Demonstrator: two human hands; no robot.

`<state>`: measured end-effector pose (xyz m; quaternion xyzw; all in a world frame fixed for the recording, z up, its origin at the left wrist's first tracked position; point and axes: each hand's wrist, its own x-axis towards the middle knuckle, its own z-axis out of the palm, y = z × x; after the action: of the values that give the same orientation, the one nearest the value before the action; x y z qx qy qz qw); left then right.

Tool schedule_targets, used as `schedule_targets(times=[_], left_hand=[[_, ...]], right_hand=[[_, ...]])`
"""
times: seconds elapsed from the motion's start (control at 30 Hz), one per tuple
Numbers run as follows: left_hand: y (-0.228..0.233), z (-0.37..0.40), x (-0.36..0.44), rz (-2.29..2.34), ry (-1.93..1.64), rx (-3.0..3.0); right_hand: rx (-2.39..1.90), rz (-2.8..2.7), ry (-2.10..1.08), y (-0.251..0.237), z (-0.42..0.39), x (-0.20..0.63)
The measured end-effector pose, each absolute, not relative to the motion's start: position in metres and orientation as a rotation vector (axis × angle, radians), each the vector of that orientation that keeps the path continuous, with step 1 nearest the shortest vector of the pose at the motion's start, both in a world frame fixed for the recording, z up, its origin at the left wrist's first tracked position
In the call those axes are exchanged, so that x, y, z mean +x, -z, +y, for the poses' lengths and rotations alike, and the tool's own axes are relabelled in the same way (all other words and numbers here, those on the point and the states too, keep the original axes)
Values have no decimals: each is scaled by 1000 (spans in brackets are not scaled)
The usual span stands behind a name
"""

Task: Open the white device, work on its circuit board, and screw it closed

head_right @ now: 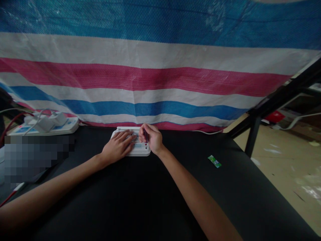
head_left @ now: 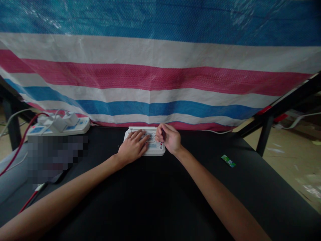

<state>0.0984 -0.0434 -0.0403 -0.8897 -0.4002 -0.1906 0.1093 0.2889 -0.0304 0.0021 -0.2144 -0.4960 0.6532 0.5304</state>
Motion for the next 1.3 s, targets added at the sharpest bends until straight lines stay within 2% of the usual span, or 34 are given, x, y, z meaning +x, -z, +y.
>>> schedule_targets(times=[0.57,1.3], left_hand=[[40,-44,98,-1170,579,-2616],[38,-43,98,-1162,512,-2610]], right_hand=[[-524,-1189,-1521,0,-34,283],[-478,-1190,-1643,-3,-27,293]])
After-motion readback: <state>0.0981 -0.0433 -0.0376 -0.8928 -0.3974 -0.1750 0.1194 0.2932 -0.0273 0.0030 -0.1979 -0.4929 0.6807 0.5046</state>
